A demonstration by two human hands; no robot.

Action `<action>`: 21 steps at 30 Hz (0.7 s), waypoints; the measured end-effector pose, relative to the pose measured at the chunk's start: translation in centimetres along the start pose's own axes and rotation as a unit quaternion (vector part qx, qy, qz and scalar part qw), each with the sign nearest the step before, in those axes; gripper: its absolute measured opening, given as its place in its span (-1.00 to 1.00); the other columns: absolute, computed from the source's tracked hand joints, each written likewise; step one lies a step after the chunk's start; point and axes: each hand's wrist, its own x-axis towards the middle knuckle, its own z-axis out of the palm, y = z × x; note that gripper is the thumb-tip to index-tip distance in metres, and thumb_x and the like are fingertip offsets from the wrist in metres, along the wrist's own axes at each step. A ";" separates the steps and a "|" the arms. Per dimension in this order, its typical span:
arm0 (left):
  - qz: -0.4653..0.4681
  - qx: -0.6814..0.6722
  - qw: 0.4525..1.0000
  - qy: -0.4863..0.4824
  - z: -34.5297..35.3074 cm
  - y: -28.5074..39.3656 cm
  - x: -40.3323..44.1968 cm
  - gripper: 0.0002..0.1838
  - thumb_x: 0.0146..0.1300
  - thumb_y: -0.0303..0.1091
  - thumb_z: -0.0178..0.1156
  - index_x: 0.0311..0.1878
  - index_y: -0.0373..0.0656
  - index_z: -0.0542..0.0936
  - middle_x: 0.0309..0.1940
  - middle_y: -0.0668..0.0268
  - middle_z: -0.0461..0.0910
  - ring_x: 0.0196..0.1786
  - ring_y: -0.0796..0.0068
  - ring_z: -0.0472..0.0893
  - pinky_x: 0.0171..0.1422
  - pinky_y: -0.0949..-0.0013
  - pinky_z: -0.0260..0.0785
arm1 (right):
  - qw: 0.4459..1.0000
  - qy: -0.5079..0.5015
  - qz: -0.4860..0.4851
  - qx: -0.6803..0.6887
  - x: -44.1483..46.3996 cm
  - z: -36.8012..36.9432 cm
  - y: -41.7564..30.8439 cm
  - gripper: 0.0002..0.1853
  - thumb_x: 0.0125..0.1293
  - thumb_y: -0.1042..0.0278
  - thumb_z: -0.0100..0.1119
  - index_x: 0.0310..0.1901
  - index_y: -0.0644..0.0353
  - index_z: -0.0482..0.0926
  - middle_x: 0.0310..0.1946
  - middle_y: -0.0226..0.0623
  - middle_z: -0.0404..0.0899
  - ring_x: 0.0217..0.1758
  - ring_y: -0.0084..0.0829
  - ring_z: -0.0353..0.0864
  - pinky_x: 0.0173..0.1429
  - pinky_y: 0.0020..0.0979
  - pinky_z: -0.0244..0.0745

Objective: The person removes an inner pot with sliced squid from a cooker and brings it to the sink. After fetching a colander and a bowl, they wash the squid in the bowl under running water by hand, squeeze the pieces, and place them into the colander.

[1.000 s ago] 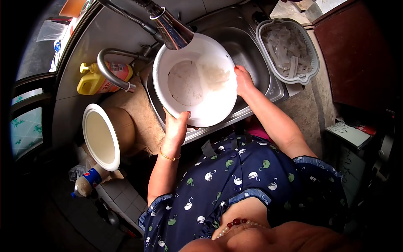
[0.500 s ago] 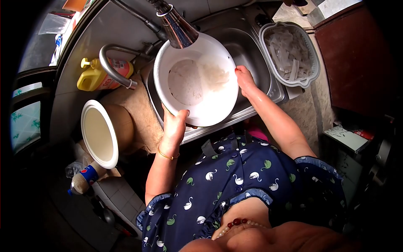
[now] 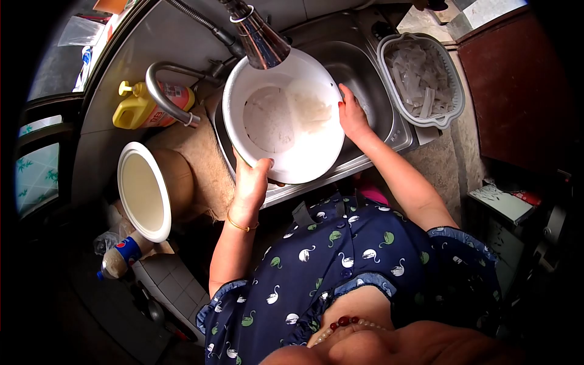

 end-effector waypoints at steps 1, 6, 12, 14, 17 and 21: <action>0.001 0.001 1.000 -0.002 0.0 0.1 0.0 -0.41 -0.05 -0.53 -0.02 0.15 -0.41 0.17 -0.29 0.06 0.46 -0.45 0.26 0.57 -0.64 0.36 0.48 | 1.000 0.003 -0.018 -0.007 -0.1 0.0 0.0 -0.46 0.29 0.44 -0.07 0.31 0.09 0.09 0.04 0.15 0.38 0.03 0.11 0.44 0.10 -0.10 0.37; 0.017 0.000 1.000 -0.007 0.0 0.1 -0.1 -0.40 -0.06 -0.53 -0.01 0.15 -0.39 0.17 -0.28 0.08 0.45 -0.43 0.28 0.56 -0.64 0.37 0.48 | 0.999 -0.002 -0.032 -0.037 -0.5 -0.1 -0.5 -0.40 0.30 0.39 -0.06 0.35 0.02 0.01 0.05 0.18 0.34 0.04 0.15 0.42 0.10 -0.07 0.37; 0.016 0.002 1.000 -0.006 0.3 0.5 -0.3 -0.39 -0.06 -0.55 -0.02 0.16 -0.38 0.14 -0.26 0.08 0.44 -0.43 0.29 0.55 -0.63 0.38 0.49 | 0.993 -0.063 0.070 -0.072 -0.5 -0.8 -2.8 -0.30 0.29 0.29 -0.03 0.40 -0.04 -0.13 0.04 0.19 0.34 0.05 0.16 0.42 0.12 -0.02 0.35; 0.030 0.004 1.000 0.002 0.7 0.8 -0.5 -0.39 -0.06 -0.55 -0.02 0.16 -0.37 0.14 -0.26 0.07 0.44 -0.43 0.29 0.55 -0.62 0.38 0.49 | 0.992 -0.068 0.079 -0.075 -0.5 -0.7 -3.1 -0.28 0.29 0.28 -0.02 0.40 -0.04 -0.15 0.06 0.19 0.33 0.06 0.15 0.42 0.13 -0.02 0.34; 0.053 0.010 0.999 0.010 0.7 0.5 -0.3 -0.39 -0.05 -0.56 -0.01 0.16 -0.36 0.14 -0.25 0.07 0.43 -0.43 0.28 0.55 -0.61 0.38 0.50 | 0.991 -0.071 0.084 -0.077 -0.5 -0.6 -3.1 -0.27 0.29 0.27 -0.02 0.41 -0.04 -0.18 0.07 0.18 0.32 0.07 0.14 0.41 0.15 -0.02 0.33; 0.053 0.010 0.998 -0.013 0.4 0.0 0.0 -0.39 -0.05 -0.56 -0.02 0.16 -0.33 0.13 -0.25 0.06 0.43 -0.43 0.27 0.55 -0.61 0.37 0.50 | 0.990 -0.075 0.090 -0.080 -0.5 -0.6 -3.3 -0.26 0.29 0.27 -0.02 0.41 -0.05 -0.19 0.07 0.17 0.32 0.08 0.13 0.41 0.15 -0.01 0.32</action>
